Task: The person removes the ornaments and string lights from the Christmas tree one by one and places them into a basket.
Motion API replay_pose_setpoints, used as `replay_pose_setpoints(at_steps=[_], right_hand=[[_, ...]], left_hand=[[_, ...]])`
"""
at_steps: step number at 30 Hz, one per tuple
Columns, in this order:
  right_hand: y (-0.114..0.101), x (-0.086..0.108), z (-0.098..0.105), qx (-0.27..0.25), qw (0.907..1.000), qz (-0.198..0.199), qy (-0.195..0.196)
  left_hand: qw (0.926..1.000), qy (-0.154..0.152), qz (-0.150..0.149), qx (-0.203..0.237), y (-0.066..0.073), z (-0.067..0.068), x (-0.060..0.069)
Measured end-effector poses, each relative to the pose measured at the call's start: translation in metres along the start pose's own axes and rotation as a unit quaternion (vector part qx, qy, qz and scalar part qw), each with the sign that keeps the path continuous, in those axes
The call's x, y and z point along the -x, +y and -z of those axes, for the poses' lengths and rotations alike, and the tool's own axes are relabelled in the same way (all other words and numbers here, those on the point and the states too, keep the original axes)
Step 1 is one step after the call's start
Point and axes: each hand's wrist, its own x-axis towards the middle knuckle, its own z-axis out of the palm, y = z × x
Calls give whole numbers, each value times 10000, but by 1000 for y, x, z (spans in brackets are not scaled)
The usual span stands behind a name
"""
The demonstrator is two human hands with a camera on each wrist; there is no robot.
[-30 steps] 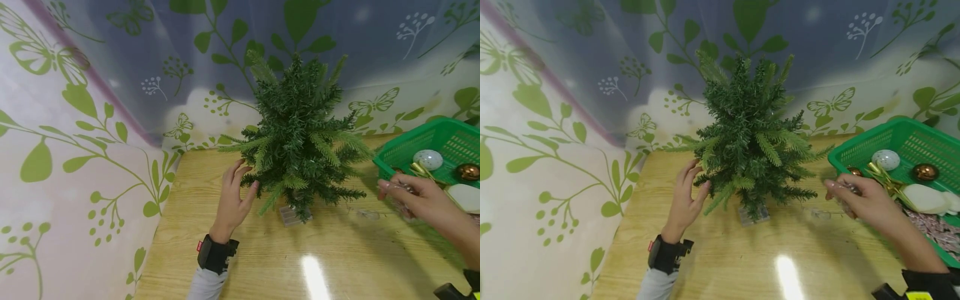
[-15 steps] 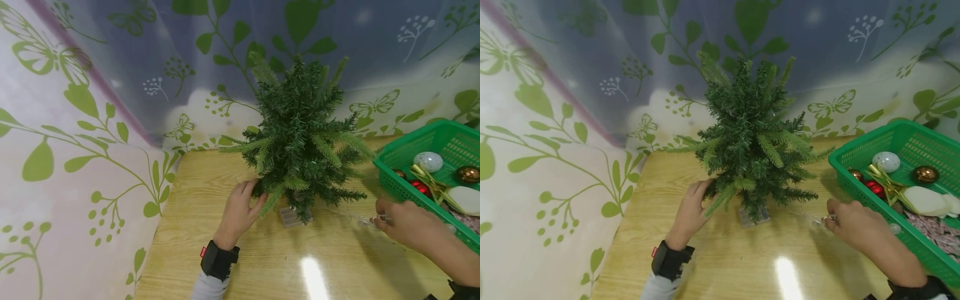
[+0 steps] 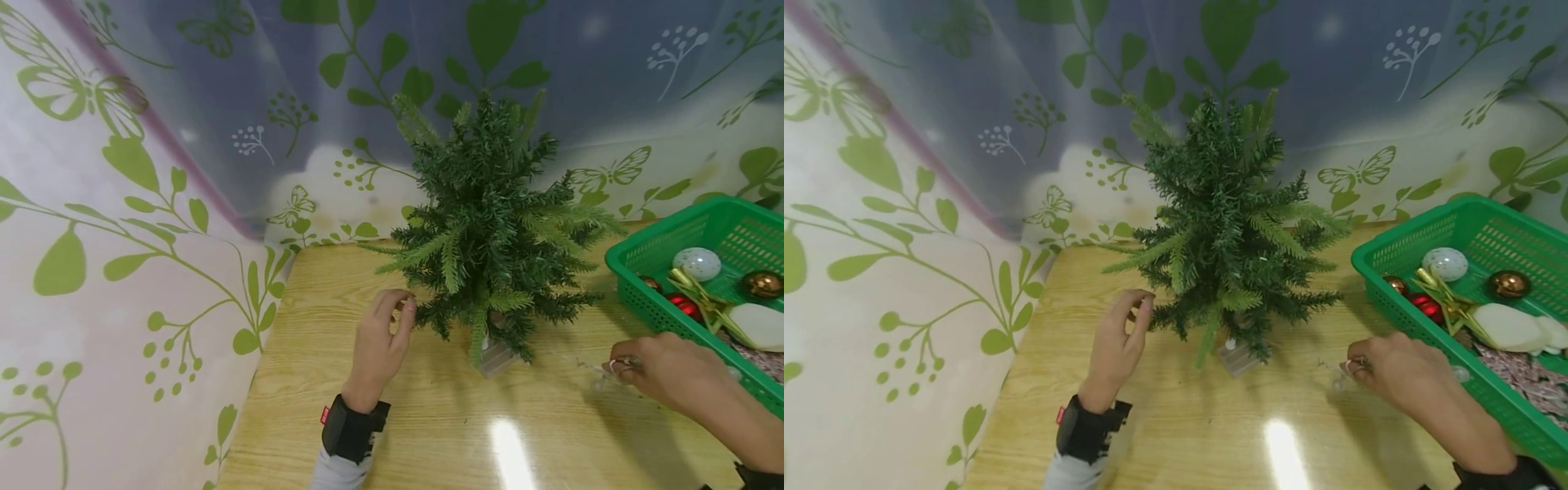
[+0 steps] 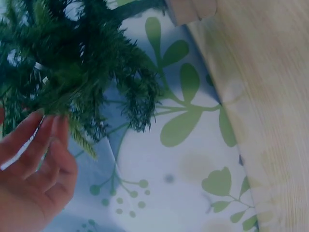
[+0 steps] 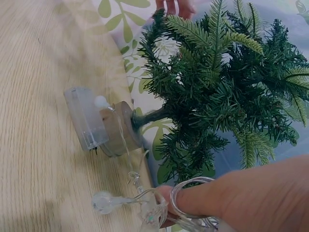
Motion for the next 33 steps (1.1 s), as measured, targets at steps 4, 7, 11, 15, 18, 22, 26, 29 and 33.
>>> replay_pose_setpoints(at_steps=[4, 7, 11, 15, 18, 22, 26, 29, 33], right_hand=[[2, 1, -2, 59, 9999, 118, 99], [2, 2, -2, 77, 9999, 128, 28], [1, 2, -1, 68, 9999, 62, -61], [2, 2, -2, 98, 9999, 71, 81], [3, 4, -2, 124, 9996, 97, 255], [2, 4, -2, 146, 9991, 154, 379], [0, 2, 1, 120, 9993, 196, 307], [-2, 2, 5, 100, 9995, 208, 226], [-7, 1, 8, -27, 9991, 316, 284]], left_hand=[[9995, 307, 85, 92, -5, 4, -3], [9986, -379, 370, 54, -4, 3, -1], [9835, -1691, 632, -101, 3, -1, 5], [9772, -2055, 515, -129, 8, -3, 8], [9835, -1657, 594, 408, 5, 1, 4], [9854, -211, 981, 1373, -32, 0, -8], [9869, 552, 1119, 1021, -56, 2, -36], [9950, -78, 841, 539, -48, 6, -68], [9908, -1101, 382, 682, -56, -2, -102]])
